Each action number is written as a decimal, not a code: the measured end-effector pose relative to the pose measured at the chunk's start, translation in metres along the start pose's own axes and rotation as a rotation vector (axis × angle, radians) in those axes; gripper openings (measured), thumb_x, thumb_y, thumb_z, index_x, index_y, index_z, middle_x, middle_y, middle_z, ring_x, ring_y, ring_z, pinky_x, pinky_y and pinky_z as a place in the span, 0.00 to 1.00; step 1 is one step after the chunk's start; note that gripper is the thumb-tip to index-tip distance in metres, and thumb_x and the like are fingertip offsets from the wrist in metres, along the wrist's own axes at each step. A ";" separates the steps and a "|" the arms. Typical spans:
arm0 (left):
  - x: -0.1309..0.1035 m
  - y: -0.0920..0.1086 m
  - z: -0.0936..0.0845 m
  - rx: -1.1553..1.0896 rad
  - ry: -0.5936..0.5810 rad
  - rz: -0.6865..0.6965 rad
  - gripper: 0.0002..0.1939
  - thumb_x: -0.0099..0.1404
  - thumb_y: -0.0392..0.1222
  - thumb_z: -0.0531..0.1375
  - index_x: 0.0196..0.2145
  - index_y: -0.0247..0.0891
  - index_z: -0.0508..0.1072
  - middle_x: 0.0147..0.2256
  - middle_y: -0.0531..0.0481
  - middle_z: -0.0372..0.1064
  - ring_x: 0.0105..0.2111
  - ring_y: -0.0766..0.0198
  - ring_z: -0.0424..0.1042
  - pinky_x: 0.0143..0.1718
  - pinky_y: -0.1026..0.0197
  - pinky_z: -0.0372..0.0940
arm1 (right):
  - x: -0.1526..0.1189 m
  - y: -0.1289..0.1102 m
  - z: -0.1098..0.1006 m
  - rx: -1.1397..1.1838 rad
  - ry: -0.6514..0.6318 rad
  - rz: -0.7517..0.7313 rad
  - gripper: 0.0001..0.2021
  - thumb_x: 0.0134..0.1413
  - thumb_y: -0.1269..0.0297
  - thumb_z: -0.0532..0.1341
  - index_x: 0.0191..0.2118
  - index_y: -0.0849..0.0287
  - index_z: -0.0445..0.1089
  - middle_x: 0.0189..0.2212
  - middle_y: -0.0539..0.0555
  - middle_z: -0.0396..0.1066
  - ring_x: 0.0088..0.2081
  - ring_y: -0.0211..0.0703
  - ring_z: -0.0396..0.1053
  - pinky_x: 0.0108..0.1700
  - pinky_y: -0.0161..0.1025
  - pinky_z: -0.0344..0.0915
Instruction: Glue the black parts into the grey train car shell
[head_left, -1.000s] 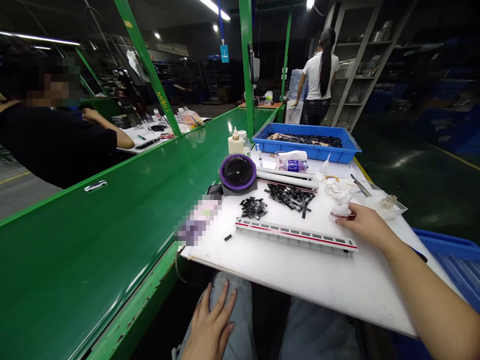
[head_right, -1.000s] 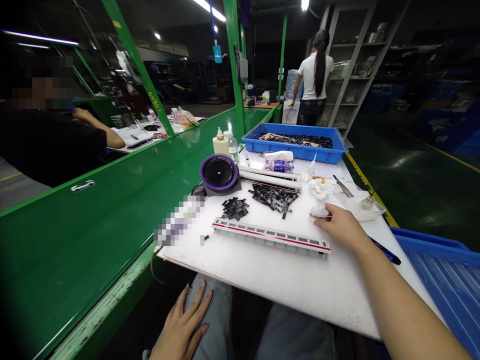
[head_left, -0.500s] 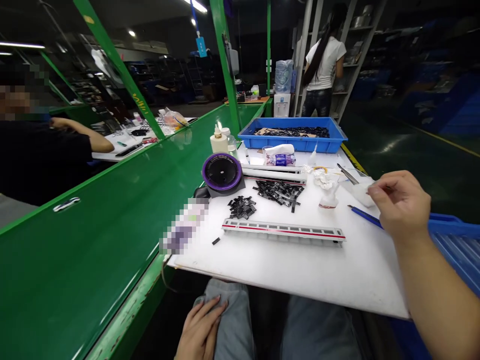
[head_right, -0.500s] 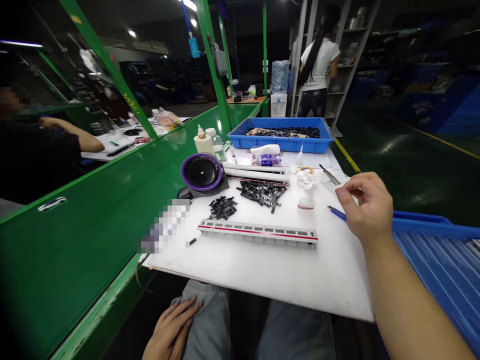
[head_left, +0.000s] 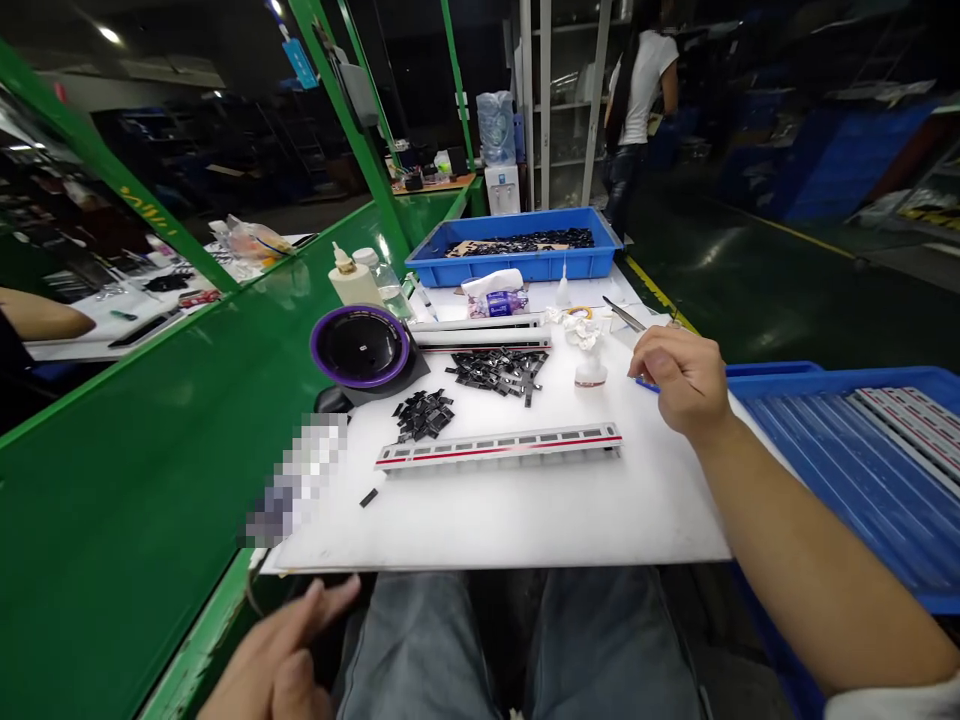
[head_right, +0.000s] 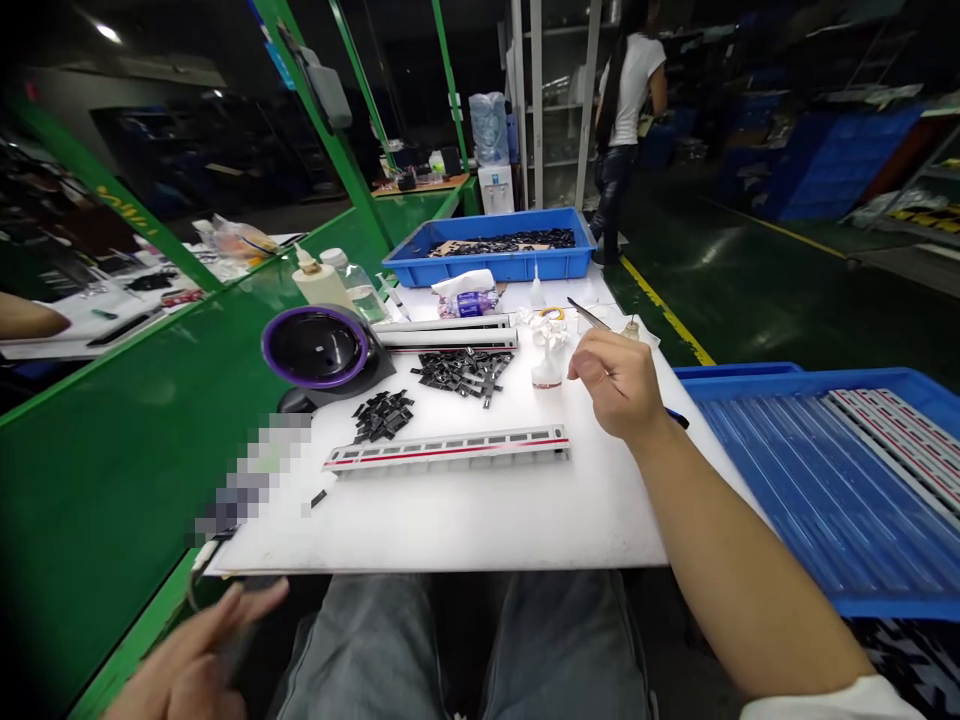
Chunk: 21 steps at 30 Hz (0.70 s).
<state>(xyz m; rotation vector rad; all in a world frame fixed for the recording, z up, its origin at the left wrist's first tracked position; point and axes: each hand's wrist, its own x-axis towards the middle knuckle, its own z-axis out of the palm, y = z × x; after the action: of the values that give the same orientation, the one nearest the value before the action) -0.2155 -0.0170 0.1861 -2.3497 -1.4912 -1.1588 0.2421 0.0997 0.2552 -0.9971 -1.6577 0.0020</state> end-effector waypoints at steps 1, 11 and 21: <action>0.013 -0.001 0.000 0.061 0.018 0.019 0.21 0.70 0.35 0.51 0.58 0.40 0.71 0.43 0.44 0.78 0.47 0.53 0.75 0.50 0.49 0.70 | 0.000 0.001 0.000 0.005 -0.004 -0.010 0.20 0.65 0.58 0.52 0.22 0.58 0.68 0.22 0.52 0.65 0.26 0.40 0.64 0.29 0.40 0.57; 0.084 -0.004 0.016 0.261 -0.053 0.102 0.08 0.67 0.45 0.59 0.38 0.41 0.77 0.52 0.43 0.75 0.46 0.48 0.75 0.52 0.43 0.68 | -0.002 0.006 0.014 -0.060 0.205 0.057 0.12 0.57 0.64 0.59 0.23 0.57 0.63 0.23 0.50 0.61 0.26 0.40 0.60 0.29 0.40 0.55; 0.079 -0.009 0.030 0.296 -0.365 -0.336 0.21 0.68 0.53 0.54 0.49 0.39 0.76 0.47 0.44 0.73 0.43 0.52 0.75 0.44 0.53 0.70 | -0.013 -0.025 0.027 0.127 -0.268 -0.169 0.08 0.51 0.70 0.64 0.25 0.58 0.65 0.24 0.50 0.63 0.25 0.37 0.59 0.26 0.38 0.58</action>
<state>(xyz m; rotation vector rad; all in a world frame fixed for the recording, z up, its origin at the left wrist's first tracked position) -0.1893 0.0586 0.2146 -2.2419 -2.0749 -0.5141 0.2058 0.0892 0.2470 -0.7843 -1.9570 0.1314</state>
